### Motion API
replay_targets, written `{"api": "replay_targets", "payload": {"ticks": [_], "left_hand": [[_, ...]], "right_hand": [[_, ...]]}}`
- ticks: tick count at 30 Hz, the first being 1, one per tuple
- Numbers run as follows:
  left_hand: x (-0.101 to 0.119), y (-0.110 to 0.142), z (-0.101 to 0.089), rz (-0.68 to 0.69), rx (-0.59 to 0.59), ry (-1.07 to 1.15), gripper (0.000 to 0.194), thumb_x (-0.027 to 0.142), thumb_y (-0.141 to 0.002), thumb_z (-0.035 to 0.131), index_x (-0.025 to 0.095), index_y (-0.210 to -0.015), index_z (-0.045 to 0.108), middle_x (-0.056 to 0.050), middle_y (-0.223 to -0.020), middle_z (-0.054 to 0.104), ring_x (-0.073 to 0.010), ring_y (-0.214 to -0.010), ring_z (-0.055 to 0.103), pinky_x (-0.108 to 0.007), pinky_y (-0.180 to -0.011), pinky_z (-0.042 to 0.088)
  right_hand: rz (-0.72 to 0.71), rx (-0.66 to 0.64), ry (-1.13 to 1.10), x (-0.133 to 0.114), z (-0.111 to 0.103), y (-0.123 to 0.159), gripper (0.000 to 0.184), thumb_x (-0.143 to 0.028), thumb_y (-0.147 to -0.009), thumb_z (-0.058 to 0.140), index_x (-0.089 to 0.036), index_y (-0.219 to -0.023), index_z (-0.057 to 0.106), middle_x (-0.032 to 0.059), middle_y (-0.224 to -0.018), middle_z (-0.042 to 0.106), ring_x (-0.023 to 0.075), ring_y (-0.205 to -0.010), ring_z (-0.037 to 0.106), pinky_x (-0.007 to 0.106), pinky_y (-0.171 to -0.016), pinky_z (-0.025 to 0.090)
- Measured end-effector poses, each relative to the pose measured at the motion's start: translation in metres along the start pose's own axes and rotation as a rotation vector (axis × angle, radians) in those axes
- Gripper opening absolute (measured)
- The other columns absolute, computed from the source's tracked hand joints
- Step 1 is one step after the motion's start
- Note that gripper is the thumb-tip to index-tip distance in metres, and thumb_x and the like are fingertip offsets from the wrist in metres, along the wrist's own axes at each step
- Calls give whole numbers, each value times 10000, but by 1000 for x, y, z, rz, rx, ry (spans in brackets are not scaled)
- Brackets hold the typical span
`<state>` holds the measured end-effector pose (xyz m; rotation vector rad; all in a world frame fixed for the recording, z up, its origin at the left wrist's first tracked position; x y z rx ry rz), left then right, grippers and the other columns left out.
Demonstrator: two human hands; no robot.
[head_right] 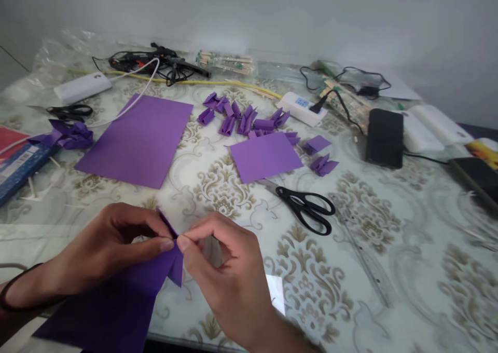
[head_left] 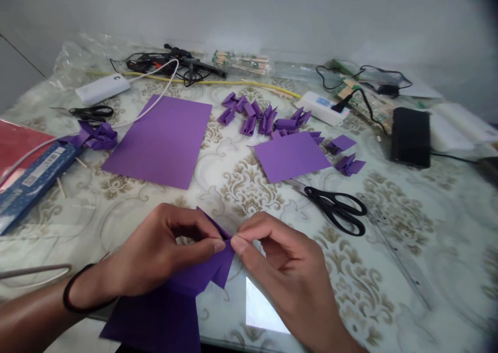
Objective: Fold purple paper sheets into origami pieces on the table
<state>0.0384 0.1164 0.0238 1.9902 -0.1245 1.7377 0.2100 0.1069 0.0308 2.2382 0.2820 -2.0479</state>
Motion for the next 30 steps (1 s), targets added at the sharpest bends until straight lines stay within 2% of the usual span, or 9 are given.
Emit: {"api": "replay_targets", "payload": {"ticks": [3, 6, 11, 15, 18, 21, 24, 30], "left_hand": [[3, -1, -2, 40, 10, -31, 136, 302, -908, 802, 199, -852, 870, -31, -801, 833, -161, -732, 713, -232, -689, 542], [4, -2, -1, 68, 25, -48, 131, 291, -906, 800, 197, -845, 869, -25, -787, 819, -151, -724, 701, -228, -686, 530], [2, -1, -1, 31, 7, -39, 175, 343, -929, 799, 185, -885, 863, -31, -801, 823, -149, -688, 689, -228, -637, 504], [1, -1, -5, 33, 8, -82, 167, 325, -936, 793, 191, -861, 860, -20, -790, 835, -148, -687, 705, -219, -632, 502], [1, -1, -6, 48, -4, -133, 154, 322, -964, 776, 223, -921, 887, -14, -862, 866, -165, -766, 761, -221, -681, 541], [1, -2, -10, 47, 0, -210, 126, 343, -953, 807, 280, -1008, 901, 4, -982, 890, -195, -884, 814, -235, -775, 590], [2, -2, -16, 30, 16, -277, 137, 363, -937, 825, 312, -1036, 904, 20, -1004, 893, -214, -907, 835, -247, -797, 613], [6, 1, -16, 58, -24, -309, 128, 311, -944, 820, 306, -1040, 905, 34, -995, 894, -190, -871, 833, -215, -764, 600]], "right_hand": [[-16, -29, 37, 0, 2, -1, 131, -263, -976, 733, -254, -846, 723, -34, -799, 701, 148, -758, 663, 291, -708, 531], [-38, -36, 84, -3, 3, -2, 141, -239, -981, 723, -249, -841, 733, -28, -794, 711, 151, -745, 665, 301, -707, 526], [-70, 23, 65, -8, -6, -1, 154, -248, -993, 733, -252, -842, 765, -14, -822, 756, 164, -763, 700, 308, -705, 536], [-14, 8, 56, -3, -6, -2, 140, -298, -995, 747, -258, -862, 768, -12, -828, 757, 172, -768, 708, 317, -721, 548], [4, -11, 84, -1, -6, -3, 145, -292, -994, 746, -255, -857, 773, -10, -811, 759, 170, -752, 703, 310, -708, 550], [-36, 80, 102, -4, -17, -3, 139, -254, -983, 757, -262, -845, 777, -18, -816, 766, 158, -727, 703, 289, -695, 560], [-51, 174, 115, -6, -31, -1, 118, -248, -960, 791, -276, -846, 786, -22, -837, 765, 157, -723, 706, 275, -681, 579], [-44, 168, 109, -5, -37, -1, 124, -232, -958, 796, -299, -854, 806, -25, -848, 773, 151, -734, 713, 240, -670, 595]]}}
Point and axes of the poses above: each hand's wrist, its own y-axis away from the middle knuckle, its own z-axis out of the palm, x = y × z, the point moved 7 cm from there along -y, towards the middle knuckle
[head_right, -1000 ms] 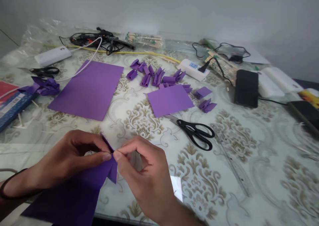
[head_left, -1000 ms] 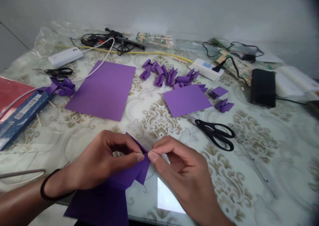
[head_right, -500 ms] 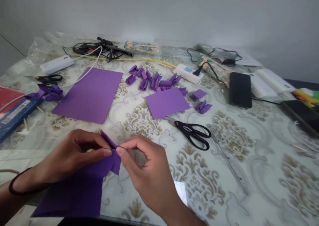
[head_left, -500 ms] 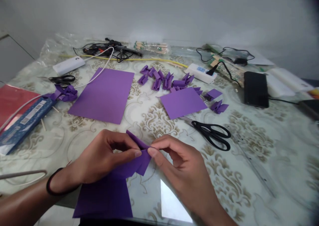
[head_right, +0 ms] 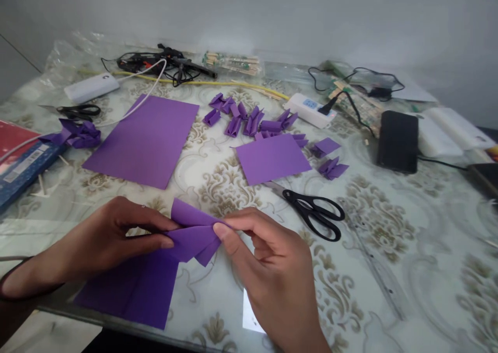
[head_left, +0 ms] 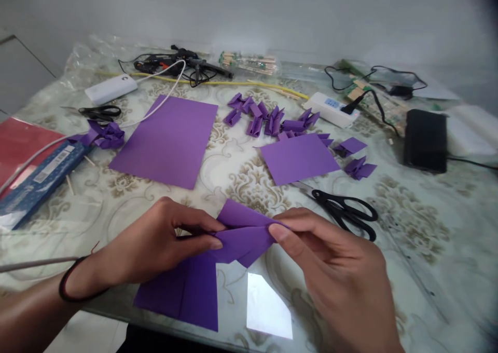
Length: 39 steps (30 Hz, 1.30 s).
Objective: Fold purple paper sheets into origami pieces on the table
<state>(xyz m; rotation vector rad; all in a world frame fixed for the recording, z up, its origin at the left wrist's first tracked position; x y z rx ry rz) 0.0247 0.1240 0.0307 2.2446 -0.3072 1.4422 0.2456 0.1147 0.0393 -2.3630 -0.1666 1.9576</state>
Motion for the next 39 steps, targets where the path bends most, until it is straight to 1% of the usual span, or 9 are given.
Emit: {"api": "replay_targets", "payload": {"ticks": [5, 9, 12, 17, 21, 26, 30, 35, 39], "left_hand": [[2, 1, -2, 41, 30, -36, 119, 309, -932, 849, 293, -1038, 900, 38, -972, 893, -179, -848, 831, -207, -760, 600], [3, 4, -5, 83, 65, -129, 109, 295, -948, 828, 267, -1030, 893, 24, -950, 891, -168, -768, 823, -207, -693, 585], [5, 5, -6, 112, 81, -161, 103, 295, -962, 816, 273, -1024, 895, 15, -924, 889, -172, -741, 821, -215, -676, 589], [12, 6, -7, 213, 131, -97, 260, 291, -951, 858, 294, -1211, 858, -13, -1094, 890, -204, -910, 852, -238, -819, 631], [18, 9, -4, 299, 174, -144, 185, 248, -940, 872, 275, -1123, 877, -9, -1029, 895, -181, -816, 839, -227, -777, 614], [15, 10, -1, 284, 209, -194, 121, 292, -964, 839, 273, -1074, 883, -13, -961, 895, -182, -750, 824, -244, -707, 586], [14, 8, 0, 262, 201, -188, 102, 292, -974, 816, 292, -1042, 893, -13, -972, 896, -196, -769, 836, -267, -717, 594], [17, 6, 0, 273, 191, -132, 93, 245, -962, 838, 251, -1035, 894, 2, -935, 893, -163, -770, 831, -230, -719, 588], [12, 4, -1, 218, 185, -95, 81, 222, -938, 848, 251, -996, 897, 17, -904, 886, -149, -762, 820, -209, -704, 586]], "right_hand": [[8, -20, -48, 7, 0, 2, 118, -261, -981, 789, -287, -867, 799, -6, -855, 766, 157, -739, 712, 237, -656, 600], [100, 41, -53, 18, -5, 6, 89, -341, -991, 796, -287, -920, 800, 2, -835, 764, 158, -679, 694, 240, -575, 571], [119, 88, -24, 19, -10, 8, 92, -370, -980, 808, -294, -930, 798, -1, -815, 756, 148, -617, 658, 233, -511, 528], [49, 46, 34, 12, -6, 5, 92, -334, -994, 788, -304, -908, 787, -13, -838, 760, 148, -707, 715, 213, -628, 596], [13, 18, 37, 7, 2, 4, 131, -299, -995, 775, -296, -863, 776, -20, -811, 753, 142, -699, 710, 202, -634, 605], [23, 60, 41, 6, 3, 6, 124, -313, -984, 782, -293, -862, 789, -12, -794, 773, 160, -668, 724, 229, -611, 621], [16, 69, 51, 6, 2, 7, 112, -304, -977, 786, -292, -866, 794, -12, -793, 786, 162, -648, 730, 230, -588, 624], [8, 61, 49, 6, 2, 6, 93, -282, -972, 787, -298, -882, 804, -16, -810, 793, 160, -671, 738, 226, -610, 630], [2, 62, 20, 2, 5, 4, 117, -246, -958, 776, -310, -860, 789, -42, -779, 776, 141, -666, 730, 202, -622, 622]]}}
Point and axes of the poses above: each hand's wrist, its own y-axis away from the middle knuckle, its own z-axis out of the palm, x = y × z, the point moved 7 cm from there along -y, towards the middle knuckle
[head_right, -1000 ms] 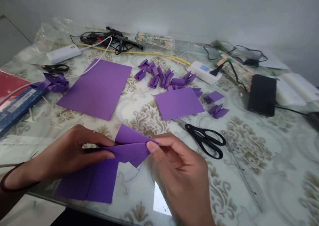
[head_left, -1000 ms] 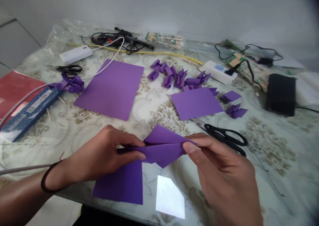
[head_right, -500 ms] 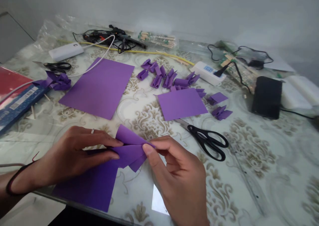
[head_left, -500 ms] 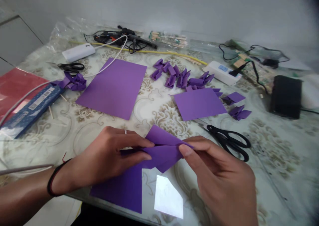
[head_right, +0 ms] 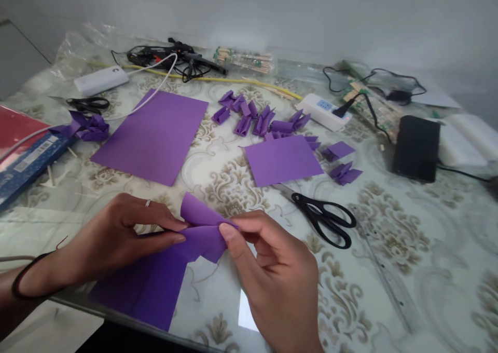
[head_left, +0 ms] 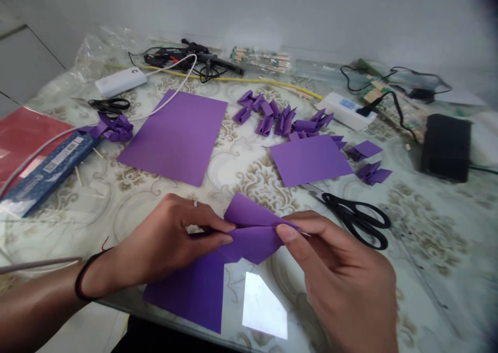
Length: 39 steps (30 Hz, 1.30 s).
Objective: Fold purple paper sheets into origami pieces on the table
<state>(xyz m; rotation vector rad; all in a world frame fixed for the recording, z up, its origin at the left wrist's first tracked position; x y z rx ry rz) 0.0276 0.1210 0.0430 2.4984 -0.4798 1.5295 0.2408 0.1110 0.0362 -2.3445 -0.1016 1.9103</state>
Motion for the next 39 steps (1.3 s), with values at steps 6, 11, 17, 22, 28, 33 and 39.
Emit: {"api": "replay_targets", "payload": {"ticks": [6, 11, 17, 22, 28, 33, 39], "left_hand": [[-9, 0, 7, -123, -46, 65, 69, 297, -924, 868, 241, -955, 894, 14, -911, 884, -159, -779, 805, -202, -686, 574], [-12, -1, 12, -206, -114, 132, 154, 353, -941, 842, 222, -885, 900, 5, -811, 864, -158, -708, 763, -197, -638, 538], [-18, -1, 18, -282, -196, 248, 149, 326, -926, 826, 218, -870, 911, 6, -766, 852, -133, -656, 710, -178, -601, 501], [-25, -1, 17, -328, -180, 321, 145, 327, -913, 828, 220, -845, 898, 4, -793, 853, -137, -696, 716, -185, -626, 501], [-30, -5, 7, -359, -35, 480, 167, 368, -888, 856, 210, -839, 877, -18, -810, 839, -147, -704, 713, -213, -658, 531], [-29, -8, 8, -324, -11, 551, 91, 296, -886, 853, 207, -904, 869, -15, -850, 821, -148, -731, 715, -220, -668, 557], [-35, -4, 19, -334, -127, 741, 107, 296, -929, 862, 196, -892, 857, -14, -840, 820, -121, -713, 716, -195, -679, 567]], "right_hand": [[-28, -7, 23, -6, 7, -1, 152, -215, -952, 766, -296, -824, 757, -61, -728, 736, 111, -626, 685, 166, -588, 576], [-25, -67, 31, -6, 12, -1, 127, -243, -945, 763, -272, -822, 748, -50, -722, 714, 122, -644, 679, 193, -617, 580], [72, -239, 31, 5, 25, 1, 161, -330, -980, 754, -250, -841, 775, -14, -759, 737, 135, -669, 654, 210, -579, 535], [178, -273, -108, 13, 25, 4, 139, -401, -965, 788, -268, -1002, 804, 0, -837, 778, 156, -733, 722, 207, -613, 606], [222, -386, -67, 17, 29, 4, 206, -443, -1039, 678, -255, -1058, 761, 28, -971, 780, 171, -814, 752, 217, -631, 613], [63, -363, 137, 8, 29, 0, 401, -394, -1070, 577, -227, -706, 581, -28, -657, 563, 124, -606, 555, 210, -520, 447], [46, -372, 158, 6, 30, 1, 390, -394, -1065, 569, -229, -713, 600, -18, -657, 598, 133, -602, 583, 222, -523, 451]]}}
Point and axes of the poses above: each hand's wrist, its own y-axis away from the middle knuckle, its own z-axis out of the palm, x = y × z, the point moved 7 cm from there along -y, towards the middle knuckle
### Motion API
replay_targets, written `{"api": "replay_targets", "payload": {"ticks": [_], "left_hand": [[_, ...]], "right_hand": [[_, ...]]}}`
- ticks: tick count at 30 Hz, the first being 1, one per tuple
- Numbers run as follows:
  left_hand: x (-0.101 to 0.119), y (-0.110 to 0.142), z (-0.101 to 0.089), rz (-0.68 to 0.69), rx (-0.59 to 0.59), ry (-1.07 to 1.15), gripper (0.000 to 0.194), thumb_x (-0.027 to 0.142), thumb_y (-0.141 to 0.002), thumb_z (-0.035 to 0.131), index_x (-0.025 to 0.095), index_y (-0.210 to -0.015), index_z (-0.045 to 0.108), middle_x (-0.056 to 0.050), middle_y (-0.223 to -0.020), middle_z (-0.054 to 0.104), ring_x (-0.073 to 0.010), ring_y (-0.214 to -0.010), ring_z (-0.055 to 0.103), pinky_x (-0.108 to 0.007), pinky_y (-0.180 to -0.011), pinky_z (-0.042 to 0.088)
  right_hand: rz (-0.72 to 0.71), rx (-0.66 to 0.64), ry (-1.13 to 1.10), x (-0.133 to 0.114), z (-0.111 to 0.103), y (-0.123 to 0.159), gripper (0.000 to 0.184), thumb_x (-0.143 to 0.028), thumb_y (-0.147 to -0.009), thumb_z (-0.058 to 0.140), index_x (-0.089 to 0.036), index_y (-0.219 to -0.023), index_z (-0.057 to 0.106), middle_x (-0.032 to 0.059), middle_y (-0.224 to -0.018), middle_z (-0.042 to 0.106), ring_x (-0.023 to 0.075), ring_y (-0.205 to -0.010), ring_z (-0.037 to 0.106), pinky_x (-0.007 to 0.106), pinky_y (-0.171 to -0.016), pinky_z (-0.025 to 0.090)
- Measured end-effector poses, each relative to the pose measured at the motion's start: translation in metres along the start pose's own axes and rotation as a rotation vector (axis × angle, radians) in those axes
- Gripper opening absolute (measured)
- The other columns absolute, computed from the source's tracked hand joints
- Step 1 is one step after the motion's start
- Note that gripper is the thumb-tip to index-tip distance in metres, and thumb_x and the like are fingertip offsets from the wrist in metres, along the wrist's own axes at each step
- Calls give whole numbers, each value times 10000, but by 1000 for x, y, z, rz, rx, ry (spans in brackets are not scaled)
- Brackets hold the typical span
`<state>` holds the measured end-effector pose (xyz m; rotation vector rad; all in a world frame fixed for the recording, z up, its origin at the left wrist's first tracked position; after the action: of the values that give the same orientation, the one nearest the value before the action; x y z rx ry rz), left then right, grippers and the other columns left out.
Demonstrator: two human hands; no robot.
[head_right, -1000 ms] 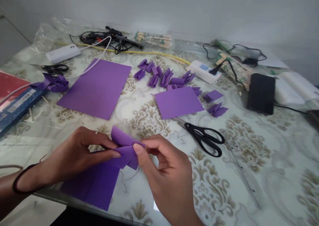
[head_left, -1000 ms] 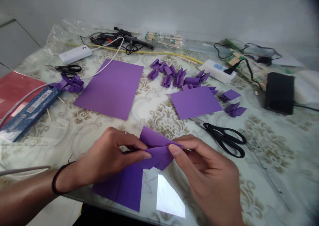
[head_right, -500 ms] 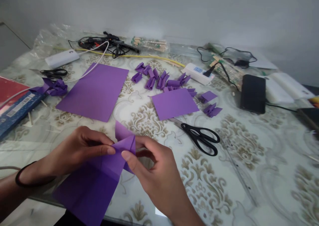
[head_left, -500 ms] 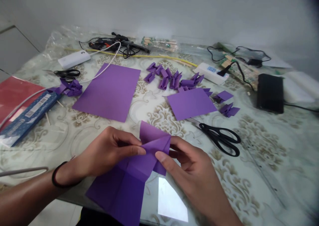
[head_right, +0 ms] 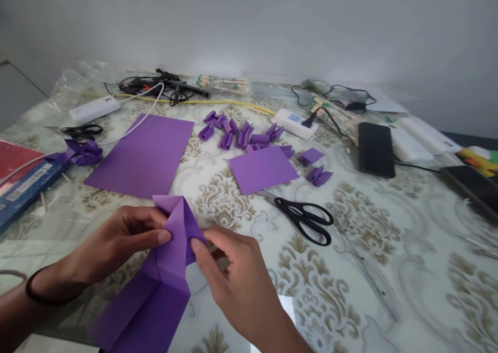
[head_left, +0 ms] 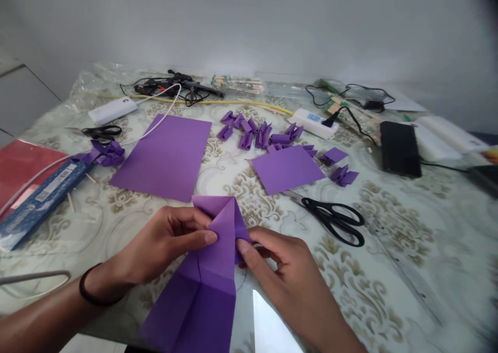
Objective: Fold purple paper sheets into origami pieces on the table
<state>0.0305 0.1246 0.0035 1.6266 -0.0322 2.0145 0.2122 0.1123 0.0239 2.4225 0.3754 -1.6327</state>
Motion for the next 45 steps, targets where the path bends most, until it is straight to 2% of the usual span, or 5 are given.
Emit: {"api": "replay_targets", "payload": {"ticks": [8, 20, 24, 36, 45], "left_hand": [[5, 0, 6, 162, -70, 86, 131, 309, -1053, 749, 244, -1161, 788, -31, -1003, 794, -135, -882, 726, -215, -823, 585], [33, 21, 3, 640, 137, -803, 625, 113, -1086, 588, 439, -1595, 429, -70, -1494, 524, -205, -1203, 693, -387, -1045, 627], [40, 27, 13, 740, 111, -1172, 508, 8, -1039, 531, 366, -1373, 663, -65, -1528, 364, -216, -1281, 614, -420, -1105, 588], [30, 35, 11, 709, -153, -1142, 353, 41, -949, 594, 282, -1180, 708, -104, -1462, 553, -283, -1251, 654, -367, -994, 587], [51, 40, -1, 744, 34, -730, 242, 489, -1009, 754, 274, -906, 800, -96, -1166, 693, -273, -1037, 707, -401, -959, 595]], "right_hand": [[224, 11, -327, 22, 5, 3, 426, -529, -1051, 652, -273, -1392, 645, 15, -900, 773, 182, -778, 754, 265, -661, 602], [62, 207, -173, 17, -13, -1, 292, -315, -983, 736, -302, -1275, 732, -21, -868, 755, 165, -750, 761, 281, -721, 618], [-19, 193, -125, 11, -16, 1, 428, -260, -1001, 682, -296, -1428, 687, -33, -809, 684, 139, -688, 678, 244, -633, 575], [-92, 150, -75, -1, -26, 0, 296, -277, -1066, 575, -297, -1233, 818, 39, -986, 742, 159, -774, 690, 245, -626, 581], [-173, 62, -92, -5, -48, 5, 264, -364, -1017, 689, -363, -1251, 812, 91, -1518, 672, 324, -1450, 599, 544, -1211, 480]]}}
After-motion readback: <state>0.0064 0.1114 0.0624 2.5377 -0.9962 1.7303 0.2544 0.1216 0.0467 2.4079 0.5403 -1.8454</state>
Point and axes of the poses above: each hand's wrist, its own y-axis away from the middle knuckle, its own z-axis out of the palm, x = y × z, the point moved 7 cm from there along -y, towards the middle knuckle
